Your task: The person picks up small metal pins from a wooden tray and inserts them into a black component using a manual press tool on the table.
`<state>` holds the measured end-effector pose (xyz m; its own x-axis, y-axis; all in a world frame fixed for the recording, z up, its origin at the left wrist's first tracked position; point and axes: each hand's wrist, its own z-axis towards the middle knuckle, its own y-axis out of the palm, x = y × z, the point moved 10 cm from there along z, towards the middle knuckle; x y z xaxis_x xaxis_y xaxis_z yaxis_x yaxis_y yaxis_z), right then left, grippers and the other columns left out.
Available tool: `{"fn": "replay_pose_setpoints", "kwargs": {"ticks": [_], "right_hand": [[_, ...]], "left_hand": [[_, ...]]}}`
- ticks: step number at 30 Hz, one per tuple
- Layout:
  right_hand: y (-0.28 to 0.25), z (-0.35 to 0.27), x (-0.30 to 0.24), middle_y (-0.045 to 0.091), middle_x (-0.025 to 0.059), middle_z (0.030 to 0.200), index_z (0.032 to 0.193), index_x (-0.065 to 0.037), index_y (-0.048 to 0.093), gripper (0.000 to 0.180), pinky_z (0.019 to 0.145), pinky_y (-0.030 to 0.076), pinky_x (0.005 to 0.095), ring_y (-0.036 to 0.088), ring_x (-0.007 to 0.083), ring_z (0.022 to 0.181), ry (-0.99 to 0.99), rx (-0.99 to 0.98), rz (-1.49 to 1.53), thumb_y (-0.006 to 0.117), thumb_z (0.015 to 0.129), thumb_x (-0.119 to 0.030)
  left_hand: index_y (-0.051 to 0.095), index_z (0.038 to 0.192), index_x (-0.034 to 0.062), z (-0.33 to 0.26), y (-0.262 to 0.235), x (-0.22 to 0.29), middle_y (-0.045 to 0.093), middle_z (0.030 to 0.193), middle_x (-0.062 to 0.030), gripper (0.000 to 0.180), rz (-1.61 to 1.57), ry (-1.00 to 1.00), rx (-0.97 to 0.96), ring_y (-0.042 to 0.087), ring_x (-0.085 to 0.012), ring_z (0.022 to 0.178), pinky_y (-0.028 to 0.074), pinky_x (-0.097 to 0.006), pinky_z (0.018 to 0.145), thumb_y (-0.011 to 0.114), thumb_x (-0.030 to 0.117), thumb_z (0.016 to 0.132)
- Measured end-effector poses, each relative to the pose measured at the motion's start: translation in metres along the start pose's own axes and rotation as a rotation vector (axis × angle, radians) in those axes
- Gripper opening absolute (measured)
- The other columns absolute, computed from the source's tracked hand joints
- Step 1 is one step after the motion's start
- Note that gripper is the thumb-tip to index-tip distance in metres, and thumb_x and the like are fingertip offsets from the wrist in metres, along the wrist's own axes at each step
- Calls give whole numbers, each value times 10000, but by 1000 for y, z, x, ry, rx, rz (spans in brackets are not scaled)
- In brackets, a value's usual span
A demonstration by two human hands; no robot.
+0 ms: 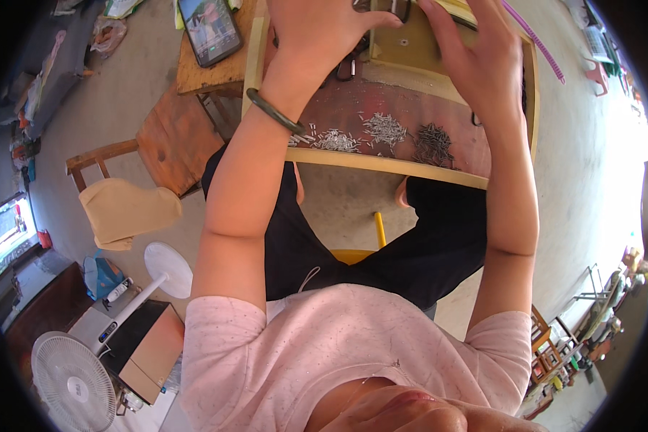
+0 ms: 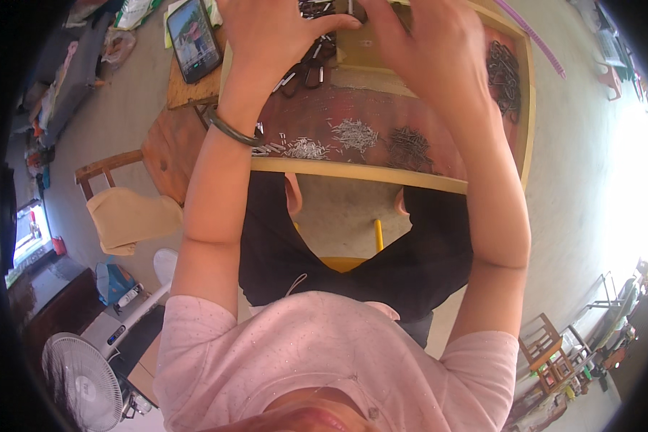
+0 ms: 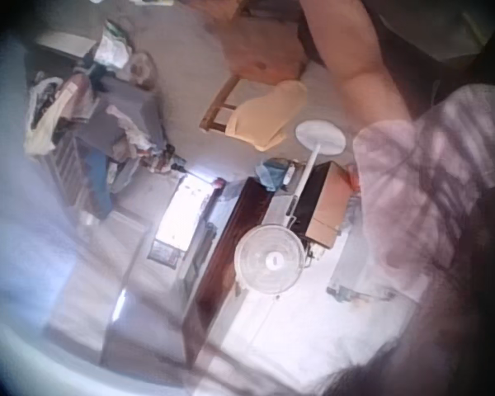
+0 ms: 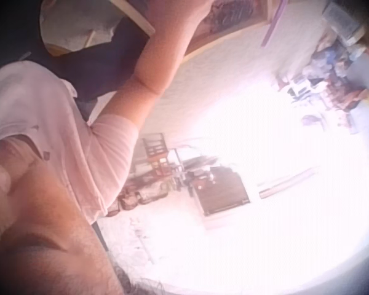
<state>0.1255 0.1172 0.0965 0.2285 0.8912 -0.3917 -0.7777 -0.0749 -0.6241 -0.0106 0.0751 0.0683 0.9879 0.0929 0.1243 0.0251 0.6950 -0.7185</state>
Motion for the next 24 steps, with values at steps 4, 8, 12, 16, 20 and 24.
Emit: {"fn": "replay_pose_setpoints", "kwargs": {"ticks": [4, 8, 12, 16, 20, 24], "right_hand": [[38, -47, -35, 666, 94, 982, 973, -96, 709, 193, 847, 508, 393, 648, 296, 938, -103, -301, 101, 711, 785, -54], [80, -77, -61, 600, 74, 860, 837, -57, 651, 129, 771, 492, 388, 619, 270, 850, -276, -458, 112, 672, 710, -40], [102, -83, -67, 600, 64, 862, 830, -62, 657, 110, 797, 495, 373, 620, 249, 877, -356, -539, 38, 652, 721, -82], [101, -89, -69, 600, 64, 873, 818, -65, 657, 102, 806, 497, 369, 616, 239, 884, -416, -560, 27, 655, 721, -98], [102, -92, -72, 592, 65, 874, 798, -64, 649, 86, 806, 497, 365, 611, 236, 881, -474, -585, 40, 650, 731, -118], [103, -94, -75, 585, 60, 858, 791, -65, 643, 92, 799, 495, 359, 611, 232, 885, -520, -582, 16, 647, 739, -141]], "left_hand": [[578, 948, 73, 0, -6, 0, 579, 969, -110, 609, -147, 11, 71, 552, -316, 1003, 353, -479, 934, 937, 424, 603], [581, 957, 71, 2, -1, 2, 579, 956, -97, 617, -147, -12, 51, 558, -308, 1015, 351, -473, 946, 942, 424, 603], [584, 967, 68, 2, 2, 0, 582, 961, -95, 628, -151, -31, 21, 562, -296, 1030, 350, -468, 959, 944, 433, 603], [587, 974, 68, 1, 0, -1, 585, 963, -91, 637, -133, -30, 30, 563, -289, 1027, 350, -466, 963, 945, 440, 601], [593, 985, 64, 2, 1, 0, 584, 963, -86, 650, -129, -28, 22, 561, -272, 1022, 348, -456, 965, 941, 466, 611], [599, 998, 59, 1, 1, 0, 584, 966, -88, 664, -116, -24, 18, 559, -264, 1025, 346, -449, 963, 937, 484, 617]]}}
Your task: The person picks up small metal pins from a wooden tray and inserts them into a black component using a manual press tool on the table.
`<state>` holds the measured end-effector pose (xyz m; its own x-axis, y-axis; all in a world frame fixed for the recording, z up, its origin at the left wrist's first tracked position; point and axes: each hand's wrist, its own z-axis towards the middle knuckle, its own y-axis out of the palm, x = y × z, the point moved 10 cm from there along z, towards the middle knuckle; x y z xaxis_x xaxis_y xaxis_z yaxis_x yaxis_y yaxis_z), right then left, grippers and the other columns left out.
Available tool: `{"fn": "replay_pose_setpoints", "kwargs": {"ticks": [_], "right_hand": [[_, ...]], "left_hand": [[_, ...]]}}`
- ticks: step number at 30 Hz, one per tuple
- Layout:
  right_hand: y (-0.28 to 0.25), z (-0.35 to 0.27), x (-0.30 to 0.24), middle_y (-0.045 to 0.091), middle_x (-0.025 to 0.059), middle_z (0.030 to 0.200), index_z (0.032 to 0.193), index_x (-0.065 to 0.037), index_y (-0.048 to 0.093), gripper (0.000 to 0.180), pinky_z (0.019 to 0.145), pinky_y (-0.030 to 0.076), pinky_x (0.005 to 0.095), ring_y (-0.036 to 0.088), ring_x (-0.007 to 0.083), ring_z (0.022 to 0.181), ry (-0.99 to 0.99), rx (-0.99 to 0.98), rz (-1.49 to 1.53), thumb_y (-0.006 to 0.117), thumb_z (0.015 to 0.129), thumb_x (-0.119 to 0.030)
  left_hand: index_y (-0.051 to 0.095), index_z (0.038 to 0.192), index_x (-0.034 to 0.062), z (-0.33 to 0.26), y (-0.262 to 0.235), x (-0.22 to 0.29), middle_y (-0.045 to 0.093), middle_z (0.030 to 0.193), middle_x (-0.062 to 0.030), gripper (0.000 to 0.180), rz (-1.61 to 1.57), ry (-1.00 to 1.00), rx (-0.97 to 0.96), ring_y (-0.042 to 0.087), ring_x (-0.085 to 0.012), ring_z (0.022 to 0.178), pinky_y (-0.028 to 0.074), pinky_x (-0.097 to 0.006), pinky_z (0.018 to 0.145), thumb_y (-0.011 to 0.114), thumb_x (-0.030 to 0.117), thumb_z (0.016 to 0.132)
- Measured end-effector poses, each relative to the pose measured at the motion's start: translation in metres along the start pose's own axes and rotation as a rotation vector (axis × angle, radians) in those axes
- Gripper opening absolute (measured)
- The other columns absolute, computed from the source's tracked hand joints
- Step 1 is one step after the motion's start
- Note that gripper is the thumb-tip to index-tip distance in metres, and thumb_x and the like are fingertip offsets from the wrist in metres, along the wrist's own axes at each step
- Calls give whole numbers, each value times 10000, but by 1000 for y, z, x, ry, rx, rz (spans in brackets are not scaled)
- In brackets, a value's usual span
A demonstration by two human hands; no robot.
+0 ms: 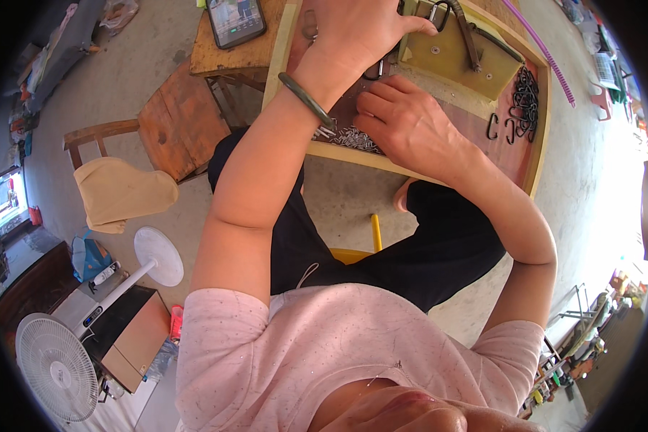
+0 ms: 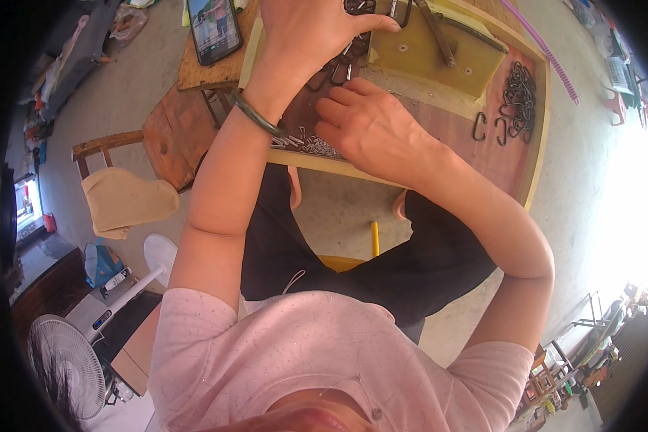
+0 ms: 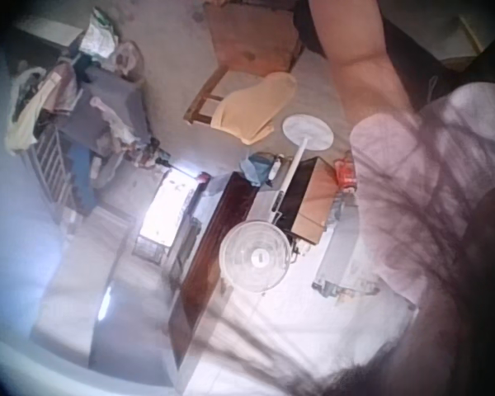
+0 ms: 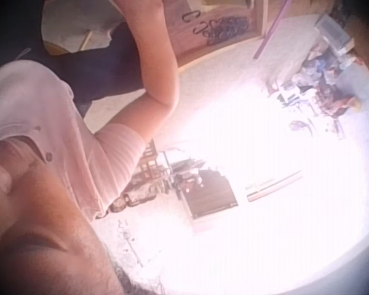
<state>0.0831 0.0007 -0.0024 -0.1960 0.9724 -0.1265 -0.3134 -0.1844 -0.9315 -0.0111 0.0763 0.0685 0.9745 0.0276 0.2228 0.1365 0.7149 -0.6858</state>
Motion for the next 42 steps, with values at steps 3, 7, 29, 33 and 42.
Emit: {"fn": "replay_pose_setpoints", "kwargs": {"ticks": [3, 7, 29, 33, 42], "right_hand": [[2, 5, -2, 591, 55, 839, 778, -67, 645, 85, 789, 490, 348, 616, 222, 883, 13, -22, -21, 649, 741, -143], [4, 12, -8, 600, 47, 818, 766, -73, 650, 74, 785, 483, 338, 620, 214, 860, -1, -21, -91, 648, 755, -146], [-8, -3, 2, 569, 67, 859, 782, -59, 644, 100, 834, 493, 355, 593, 239, 903, -138, 8, -122, 633, 730, -143], [-3, -2, -7, 571, 65, 864, 773, -50, 648, 125, 868, 491, 340, 591, 239, 916, -270, -37, -163, 622, 732, -166], [1, -4, -3, 569, 64, 878, 809, -39, 666, 192, 852, 494, 348, 595, 243, 915, -381, -50, -200, 618, 702, -190]], "left_hand": [[602, 1006, 56, 0, 2, -2, 587, 970, -91, 664, -6, -20, -34, 560, -272, 1032, 347, -453, 960, 938, 478, 618], [603, 1016, 54, 0, -1, 0, 593, 980, -98, 659, 5, -14, -11, 560, -280, 1040, 346, -463, 970, 936, 468, 626], [622, 1049, 40, 1, -5, 0, 624, 991, -110, 661, -28, -16, 5, 566, -282, 1032, 351, -471, 990, 944, 426, 619], [621, 1044, 44, 2, -4, 0, 611, 984, -104, 658, -18, -30, -24, 567, -278, 1029, 354, -464, 990, 941, 435, 622], [621, 1042, 44, 4, -4, 0, 604, 971, -102, 664, -27, -25, -34, 565, -277, 1021, 360, -461, 962, 940, 444, 619]]}}
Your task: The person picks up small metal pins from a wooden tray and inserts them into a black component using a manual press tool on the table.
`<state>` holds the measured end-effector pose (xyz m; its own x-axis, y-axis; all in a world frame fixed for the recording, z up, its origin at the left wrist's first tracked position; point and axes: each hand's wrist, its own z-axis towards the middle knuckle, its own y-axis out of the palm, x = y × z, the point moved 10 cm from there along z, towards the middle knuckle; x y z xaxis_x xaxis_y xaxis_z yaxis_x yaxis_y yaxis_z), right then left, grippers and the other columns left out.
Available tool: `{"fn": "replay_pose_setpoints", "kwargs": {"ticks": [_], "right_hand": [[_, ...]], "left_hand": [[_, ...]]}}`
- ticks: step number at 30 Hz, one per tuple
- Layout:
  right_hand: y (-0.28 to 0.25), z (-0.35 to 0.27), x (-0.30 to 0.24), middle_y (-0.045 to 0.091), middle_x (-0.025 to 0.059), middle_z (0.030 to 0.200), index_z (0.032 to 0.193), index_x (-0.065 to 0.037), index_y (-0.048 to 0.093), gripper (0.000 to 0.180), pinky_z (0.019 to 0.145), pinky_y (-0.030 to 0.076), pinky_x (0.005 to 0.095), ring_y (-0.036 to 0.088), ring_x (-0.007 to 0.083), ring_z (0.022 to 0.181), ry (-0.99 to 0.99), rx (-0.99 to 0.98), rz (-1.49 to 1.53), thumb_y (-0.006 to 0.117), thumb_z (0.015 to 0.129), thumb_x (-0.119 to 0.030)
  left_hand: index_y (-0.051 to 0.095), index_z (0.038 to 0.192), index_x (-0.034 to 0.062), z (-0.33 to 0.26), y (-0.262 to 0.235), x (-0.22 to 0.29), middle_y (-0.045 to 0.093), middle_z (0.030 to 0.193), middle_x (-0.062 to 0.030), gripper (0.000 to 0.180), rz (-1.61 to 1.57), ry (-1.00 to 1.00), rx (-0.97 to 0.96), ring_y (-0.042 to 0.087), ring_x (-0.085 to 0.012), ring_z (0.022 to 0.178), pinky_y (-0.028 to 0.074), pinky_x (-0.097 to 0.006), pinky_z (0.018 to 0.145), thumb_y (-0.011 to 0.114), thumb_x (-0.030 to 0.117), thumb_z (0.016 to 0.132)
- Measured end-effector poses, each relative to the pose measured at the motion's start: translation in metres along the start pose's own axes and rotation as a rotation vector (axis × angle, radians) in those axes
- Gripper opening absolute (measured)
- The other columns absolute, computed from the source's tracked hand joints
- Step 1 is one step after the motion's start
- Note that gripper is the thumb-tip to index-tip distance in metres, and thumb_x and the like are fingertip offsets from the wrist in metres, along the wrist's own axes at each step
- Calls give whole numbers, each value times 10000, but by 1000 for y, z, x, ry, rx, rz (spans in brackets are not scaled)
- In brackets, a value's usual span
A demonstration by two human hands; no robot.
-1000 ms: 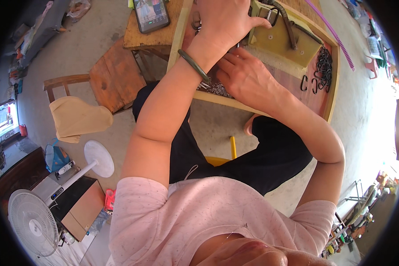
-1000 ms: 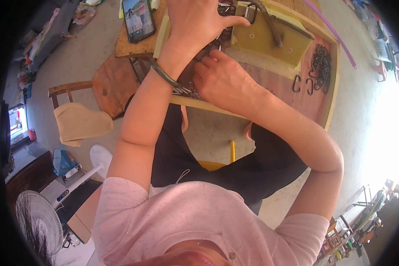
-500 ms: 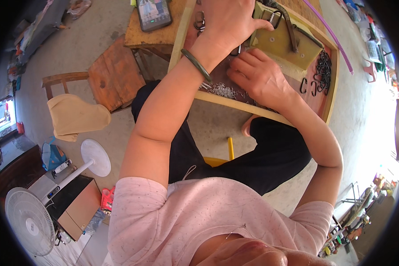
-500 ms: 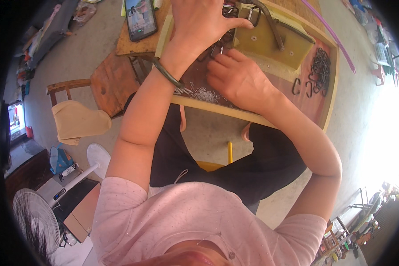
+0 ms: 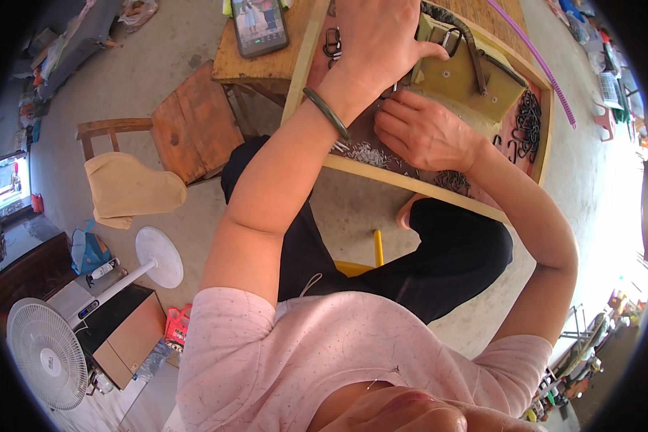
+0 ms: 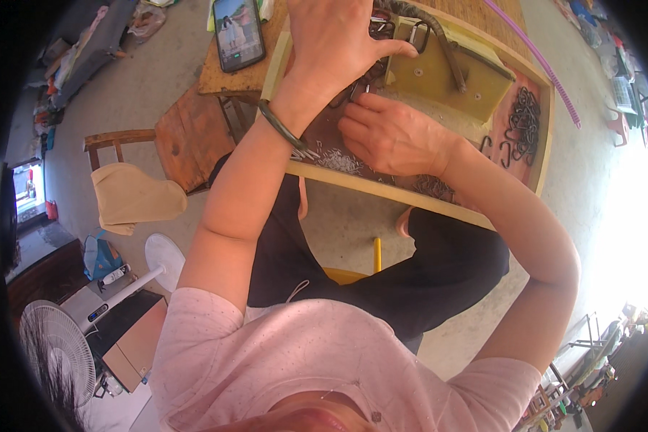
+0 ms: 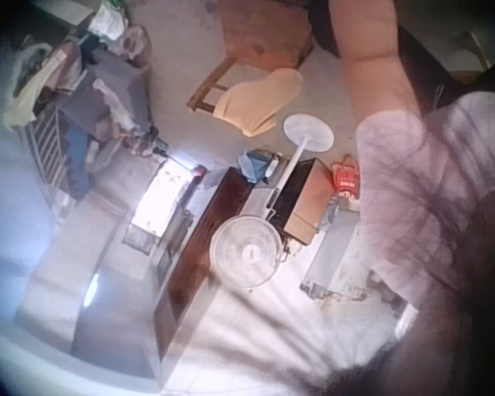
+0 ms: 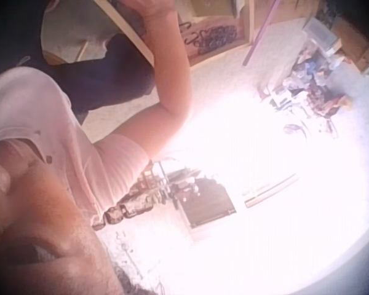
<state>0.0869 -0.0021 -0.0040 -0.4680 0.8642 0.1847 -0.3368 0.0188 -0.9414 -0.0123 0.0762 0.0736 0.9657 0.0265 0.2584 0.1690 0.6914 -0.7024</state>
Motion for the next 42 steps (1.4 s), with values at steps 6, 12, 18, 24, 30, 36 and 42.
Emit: {"fn": "replay_pose_setpoints", "kwargs": {"ticks": [6, 12, 18, 24, 30, 36, 42], "right_hand": [[-30, -9, 31, 601, 92, 941, 887, -40, 638, 245, 807, 502, 371, 610, 266, 919, 310, 210, 190, 704, 659, -101], [-83, -54, 96, 658, 123, 1019, 974, -43, 664, 170, 738, 536, 423, 657, 317, 884, 697, 559, 60, 718, 812, -47], [-79, -63, 114, 674, 99, 1043, 1058, -19, 684, 142, 793, 530, 320, 674, 222, 903, 738, 567, -150, 696, 917, -4], [-76, -58, 117, 623, 182, 1073, 927, -21, 662, 133, 787, 534, 439, 641, 359, 936, 792, 508, -182, 712, 816, 32], [-80, -53, 113, 612, 177, 1073, 923, -19, 659, 134, 781, 528, 440, 636, 362, 928, 732, 522, -184, 704, 813, 43], [-81, -42, 110, 609, 163, 1068, 903, -20, 652, 138, 796, 526, 456, 636, 369, 939, 709, 436, -250, 701, 787, 36], [-82, -23, 101, 600, 140, 1084, 875, -21, 634, 164, 807, 503, 454, 611, 338, 959, 672, 213, -381, 735, 762, -85]], "left_hand": [[626, 1055, 46, -4, 2, -1, 612, 983, -108, 670, 150, 28, 75, 564, -276, 1030, 361, -462, 972, 915, 484, 639], [628, 1063, 51, -1, -2, 1, 620, 1011, -100, 656, 39, 11, 22, 564, -274, 1076, 360, -469, 1007, 911, 464, 640], [617, 1035, 72, -1, 5, -4, 623, 1015, -94, 609, -9, -58, -60, 569, -278, 1082, 355, -487, 1024, 931, 398, 627], [610, 1025, 75, -2, 2, -1, 622, 1010, -97, 602, 5, -29, -1, 567, -283, 1075, 354, -487, 1021, 939, 366, 613], [610, 1017, 69, -3, 0, 0, 622, 1000, -99, 599, -26, -12, 20, 563, -288, 1069, 352, -486, 1007, 935, 359, 606], [615, 1021, 63, -3, 2, 0, 628, 994, -102, 604, 11, -6, 42, 566, -287, 1069, 354, -481, 1001, 929, 369, 606], [626, 1010, 78, -4, -3, 0, 632, 999, -100, 568, -12, 5, 62, 572, -285, 1065, 359, -484, 1005, 926, 349, 611]]}}
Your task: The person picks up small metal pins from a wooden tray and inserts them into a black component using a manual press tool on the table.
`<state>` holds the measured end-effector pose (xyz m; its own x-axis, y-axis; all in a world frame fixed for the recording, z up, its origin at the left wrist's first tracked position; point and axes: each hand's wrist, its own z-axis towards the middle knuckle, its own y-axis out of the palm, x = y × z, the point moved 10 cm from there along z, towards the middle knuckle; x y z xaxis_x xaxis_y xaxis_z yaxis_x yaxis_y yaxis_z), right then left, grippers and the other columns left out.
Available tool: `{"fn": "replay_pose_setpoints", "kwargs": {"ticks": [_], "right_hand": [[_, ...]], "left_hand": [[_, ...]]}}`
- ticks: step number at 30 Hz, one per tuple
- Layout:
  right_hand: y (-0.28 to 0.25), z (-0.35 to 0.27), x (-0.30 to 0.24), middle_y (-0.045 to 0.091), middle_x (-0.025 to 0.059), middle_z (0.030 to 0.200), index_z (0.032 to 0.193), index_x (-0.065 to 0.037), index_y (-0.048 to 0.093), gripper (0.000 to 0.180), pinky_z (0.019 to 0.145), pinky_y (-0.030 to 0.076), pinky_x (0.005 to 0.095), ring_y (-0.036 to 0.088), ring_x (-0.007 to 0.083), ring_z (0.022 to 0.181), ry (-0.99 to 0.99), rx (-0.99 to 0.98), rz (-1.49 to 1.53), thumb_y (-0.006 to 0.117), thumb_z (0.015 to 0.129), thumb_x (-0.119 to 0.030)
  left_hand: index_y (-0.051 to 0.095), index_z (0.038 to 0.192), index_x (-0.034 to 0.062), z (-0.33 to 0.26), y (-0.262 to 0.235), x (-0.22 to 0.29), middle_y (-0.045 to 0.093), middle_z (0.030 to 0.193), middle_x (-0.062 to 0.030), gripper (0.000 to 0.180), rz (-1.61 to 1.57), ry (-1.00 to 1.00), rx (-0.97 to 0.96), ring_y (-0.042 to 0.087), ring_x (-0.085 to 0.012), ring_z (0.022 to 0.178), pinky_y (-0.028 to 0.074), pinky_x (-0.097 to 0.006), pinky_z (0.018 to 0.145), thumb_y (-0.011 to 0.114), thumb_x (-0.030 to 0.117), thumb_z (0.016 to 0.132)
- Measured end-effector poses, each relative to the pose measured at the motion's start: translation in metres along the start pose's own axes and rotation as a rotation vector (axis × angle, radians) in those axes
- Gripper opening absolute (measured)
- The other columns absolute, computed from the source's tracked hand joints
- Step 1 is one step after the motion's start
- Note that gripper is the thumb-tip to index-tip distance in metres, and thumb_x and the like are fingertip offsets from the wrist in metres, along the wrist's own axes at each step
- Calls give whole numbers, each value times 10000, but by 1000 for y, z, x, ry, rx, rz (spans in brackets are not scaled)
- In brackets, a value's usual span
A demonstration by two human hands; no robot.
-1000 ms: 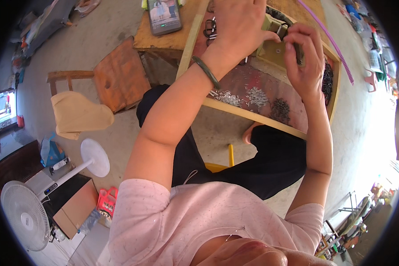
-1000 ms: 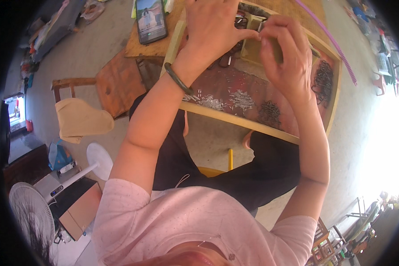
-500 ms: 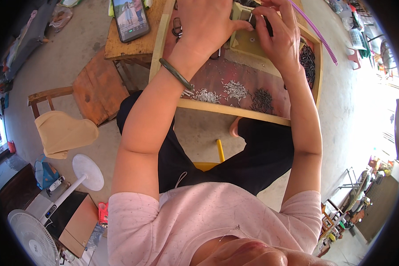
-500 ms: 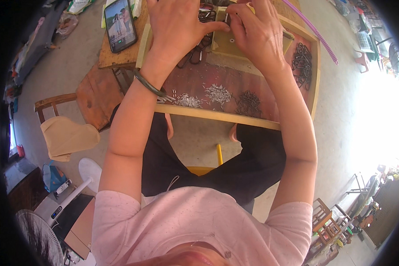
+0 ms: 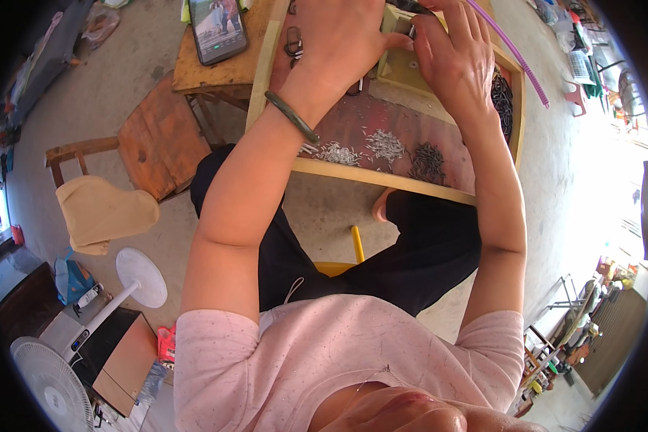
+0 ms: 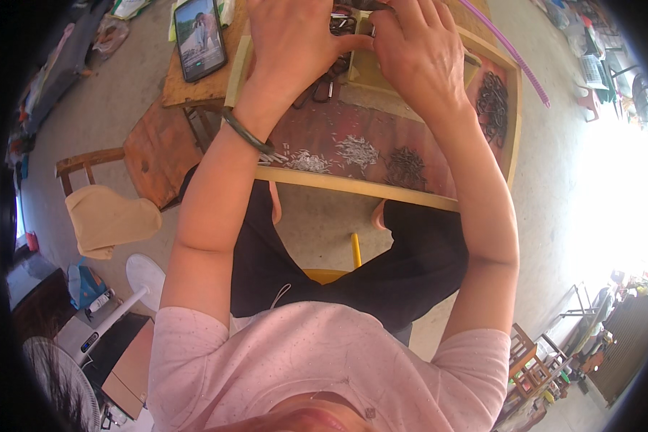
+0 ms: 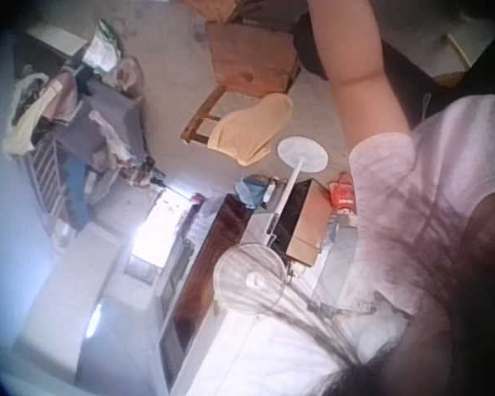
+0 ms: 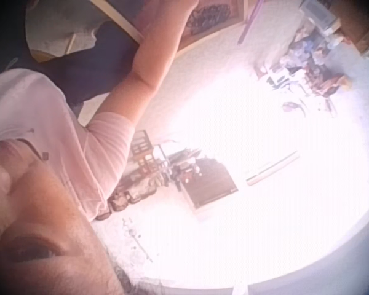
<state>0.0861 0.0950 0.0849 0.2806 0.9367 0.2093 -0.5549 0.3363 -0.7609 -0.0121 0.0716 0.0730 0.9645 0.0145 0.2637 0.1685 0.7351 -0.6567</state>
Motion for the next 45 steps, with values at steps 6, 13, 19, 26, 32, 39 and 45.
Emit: {"fn": "replay_pose_setpoints", "kwargs": {"ticks": [6, 13, 19, 26, 32, 39, 45], "right_hand": [[0, 6, -9, 598, 141, 1088, 861, -24, 627, 193, 836, 485, 445, 601, 318, 991, -79, 28, -51, 690, 702, -114], [-8, 19, -17, 605, 136, 1082, 883, -34, 632, 251, 867, 476, 445, 602, 306, 987, -84, -87, -101, 719, 669, -130], [22, -10, 59, 683, 144, 1140, 1031, -7, 700, 275, 879, 527, 416, 672, 290, 1044, 411, -73, 542, 782, 777, -72], [57, -22, 76, 727, 102, 987, 1094, 3, 709, 192, 833, 533, 342, 690, 207, 915, 706, -338, 662, 707, 918, -73], [78, -34, 91, 728, 10, 914, 1159, -37, 716, 280, 784, 509, 274, 658, 88, 840, 646, -408, 729, 721, 973, -246], [70, -33, 87, 749, 50, 1000, 1167, -16, 713, 292, 853, 533, 311, 681, 135, 880, 574, -264, 731, 724, 970, -232], [-14, -7, 63, 748, 132, 900, 1101, 4, 715, 200, 790, 563, 357, 719, 215, 849, 415, 198, 406, 689, 917, -67]], "left_hand": [[626, 966, 102, 1, 3, 0, 613, 964, -94, 500, -7, 12, 20, 579, -277, 1043, 368, -470, 995, 912, 322, 619], [631, 987, 92, 0, 0, 0, 605, 964, -90, 523, 4, 23, 45, 575, -270, 1034, 371, -464, 984, 904, 371, 640], [635, 1041, 70, 2, 6, 0, 621, 1002, -103, 607, 23, -10, -66, 567, -274, 1073, 361, -482, 1006, 928, 405, 629], [630, 1046, 69, 1, 2, -3, 627, 1015, -107, 617, 26, -26, -57, 565, -275, 1082, 352, -479, 1015, 927, 424, 639], [625, 1052, 67, 1, 2, -3, 622, 1020, -105, 628, 25, -24, -67, 560, -273, 1083, 349, -475, 1018, 928, 430, 639], [609, 1158, 49, 0, 5, 0, 606, 1126, -129, 711, 56, -5, -81, 536, -300, 1160, 335, -508, 1066, 921, 446, 657], [414, 1507, 55, -6, 1, 4, 371, 1563, -191, 1079, 85, 20, -13, 278, -365, 1512, 193, -574, 1229, 913, 496, 659]]}}
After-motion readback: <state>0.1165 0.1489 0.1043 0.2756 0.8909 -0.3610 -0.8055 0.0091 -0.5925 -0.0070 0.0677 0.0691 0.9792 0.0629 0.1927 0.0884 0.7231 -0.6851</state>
